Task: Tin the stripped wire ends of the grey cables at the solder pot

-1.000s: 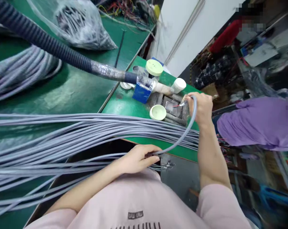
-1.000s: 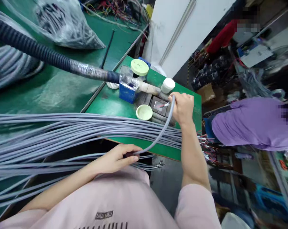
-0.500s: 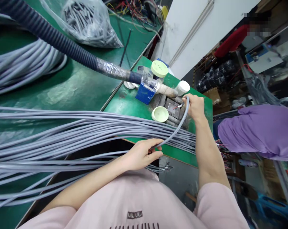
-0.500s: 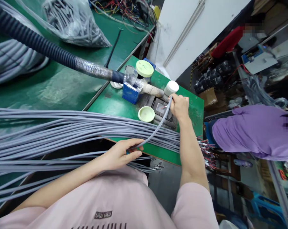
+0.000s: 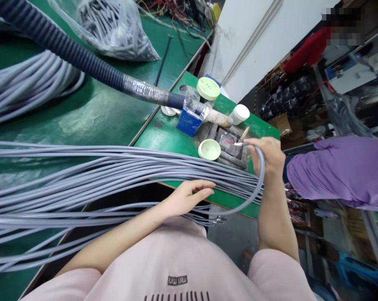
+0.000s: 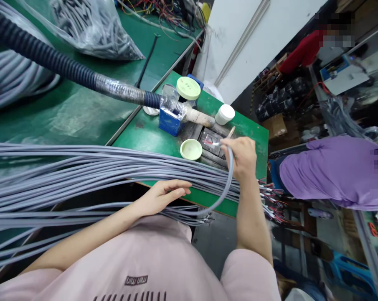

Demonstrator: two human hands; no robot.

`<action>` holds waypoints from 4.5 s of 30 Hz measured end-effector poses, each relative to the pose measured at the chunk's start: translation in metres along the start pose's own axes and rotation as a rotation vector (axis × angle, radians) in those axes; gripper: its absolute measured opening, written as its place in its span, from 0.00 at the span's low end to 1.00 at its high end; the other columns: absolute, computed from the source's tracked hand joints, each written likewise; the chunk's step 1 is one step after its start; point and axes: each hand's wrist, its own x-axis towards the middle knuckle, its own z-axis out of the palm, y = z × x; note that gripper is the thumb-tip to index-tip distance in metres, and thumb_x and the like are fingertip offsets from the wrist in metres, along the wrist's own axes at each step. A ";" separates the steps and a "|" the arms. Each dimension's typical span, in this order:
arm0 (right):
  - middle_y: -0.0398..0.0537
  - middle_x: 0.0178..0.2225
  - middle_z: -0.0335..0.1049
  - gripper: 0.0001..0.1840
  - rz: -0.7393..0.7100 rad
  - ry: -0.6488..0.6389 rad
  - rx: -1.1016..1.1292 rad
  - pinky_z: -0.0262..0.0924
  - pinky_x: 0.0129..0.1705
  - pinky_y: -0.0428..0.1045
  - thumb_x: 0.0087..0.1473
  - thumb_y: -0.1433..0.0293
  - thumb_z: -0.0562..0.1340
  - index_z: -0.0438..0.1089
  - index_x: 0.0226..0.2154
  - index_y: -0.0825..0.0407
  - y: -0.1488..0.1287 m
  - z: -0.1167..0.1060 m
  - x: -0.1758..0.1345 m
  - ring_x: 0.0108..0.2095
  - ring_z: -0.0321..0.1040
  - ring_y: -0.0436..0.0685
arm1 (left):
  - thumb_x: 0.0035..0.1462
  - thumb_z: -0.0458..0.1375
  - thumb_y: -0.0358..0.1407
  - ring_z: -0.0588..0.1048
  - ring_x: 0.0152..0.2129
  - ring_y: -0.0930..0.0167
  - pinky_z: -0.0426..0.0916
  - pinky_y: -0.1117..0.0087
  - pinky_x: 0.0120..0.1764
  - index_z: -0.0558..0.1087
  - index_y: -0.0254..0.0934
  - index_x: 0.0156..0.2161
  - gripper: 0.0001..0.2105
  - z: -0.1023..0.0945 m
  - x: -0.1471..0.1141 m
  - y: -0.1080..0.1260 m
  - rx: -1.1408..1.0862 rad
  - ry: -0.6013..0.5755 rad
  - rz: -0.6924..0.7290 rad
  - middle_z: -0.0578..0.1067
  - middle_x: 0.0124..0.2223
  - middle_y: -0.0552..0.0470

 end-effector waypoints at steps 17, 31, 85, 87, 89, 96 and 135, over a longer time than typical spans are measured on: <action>0.45 0.46 0.74 0.22 -0.115 0.029 0.213 0.69 0.45 0.57 0.56 0.76 0.58 0.70 0.48 0.35 -0.102 -0.010 -0.148 0.46 0.68 0.57 | 0.46 0.66 0.49 0.74 0.26 0.72 0.70 0.68 0.36 0.79 0.31 0.34 0.20 0.039 0.005 -0.001 -0.348 0.084 -0.065 0.77 0.27 0.50; 0.48 0.47 0.72 0.24 -0.111 0.043 0.318 0.68 0.45 0.57 0.56 0.78 0.55 0.69 0.50 0.38 -0.108 -0.007 -0.152 0.48 0.66 0.57 | 0.49 0.63 0.50 0.71 0.25 0.73 0.68 0.69 0.36 0.75 0.32 0.24 0.19 0.043 -0.001 -0.003 -0.263 0.120 -0.008 0.74 0.24 0.52; 0.49 0.37 0.76 0.21 1.043 -0.474 1.508 0.67 0.24 0.45 0.50 0.59 0.65 0.68 0.46 0.50 -0.114 0.028 -0.189 0.28 0.71 0.51 | 0.61 0.54 0.36 0.68 0.39 0.60 0.56 0.60 0.38 0.70 0.31 0.37 0.08 0.050 0.026 -0.017 1.509 0.000 0.431 0.72 0.38 0.42; 0.49 0.36 0.76 0.19 1.103 -0.363 1.605 0.67 0.23 0.45 0.51 0.58 0.65 0.70 0.43 0.51 -0.114 0.027 -0.185 0.26 0.72 0.50 | 0.62 0.51 0.36 0.70 0.37 0.62 0.57 0.61 0.38 0.70 0.31 0.36 0.09 0.049 0.028 -0.017 1.453 -0.043 0.409 0.73 0.36 0.43; 0.51 0.38 0.77 0.19 1.122 -0.261 1.676 0.68 0.22 0.46 0.52 0.56 0.64 0.71 0.41 0.52 -0.113 0.025 -0.182 0.26 0.72 0.51 | 0.63 0.51 0.36 0.71 0.35 0.64 0.59 0.63 0.38 0.69 0.32 0.35 0.09 0.046 0.030 -0.015 1.355 -0.081 0.372 0.73 0.35 0.45; 0.50 0.37 0.78 0.18 1.254 0.297 1.564 0.67 0.22 0.47 0.52 0.56 0.63 0.70 0.40 0.52 -0.090 0.011 -0.176 0.25 0.73 0.52 | 0.63 0.50 0.42 0.72 0.27 0.70 0.62 0.71 0.31 0.68 0.38 0.37 0.10 0.039 0.034 0.005 0.902 -0.135 0.191 0.73 0.31 0.53; 0.41 0.22 0.70 0.15 0.617 -0.445 0.907 0.59 0.31 0.44 0.62 0.62 0.53 0.70 0.32 0.52 -0.120 -0.016 -0.153 0.23 0.66 0.48 | 0.48 0.65 0.44 0.72 0.24 0.74 0.69 0.72 0.31 0.79 0.33 0.30 0.13 0.043 0.010 0.002 -0.096 0.003 -0.004 0.77 0.29 0.50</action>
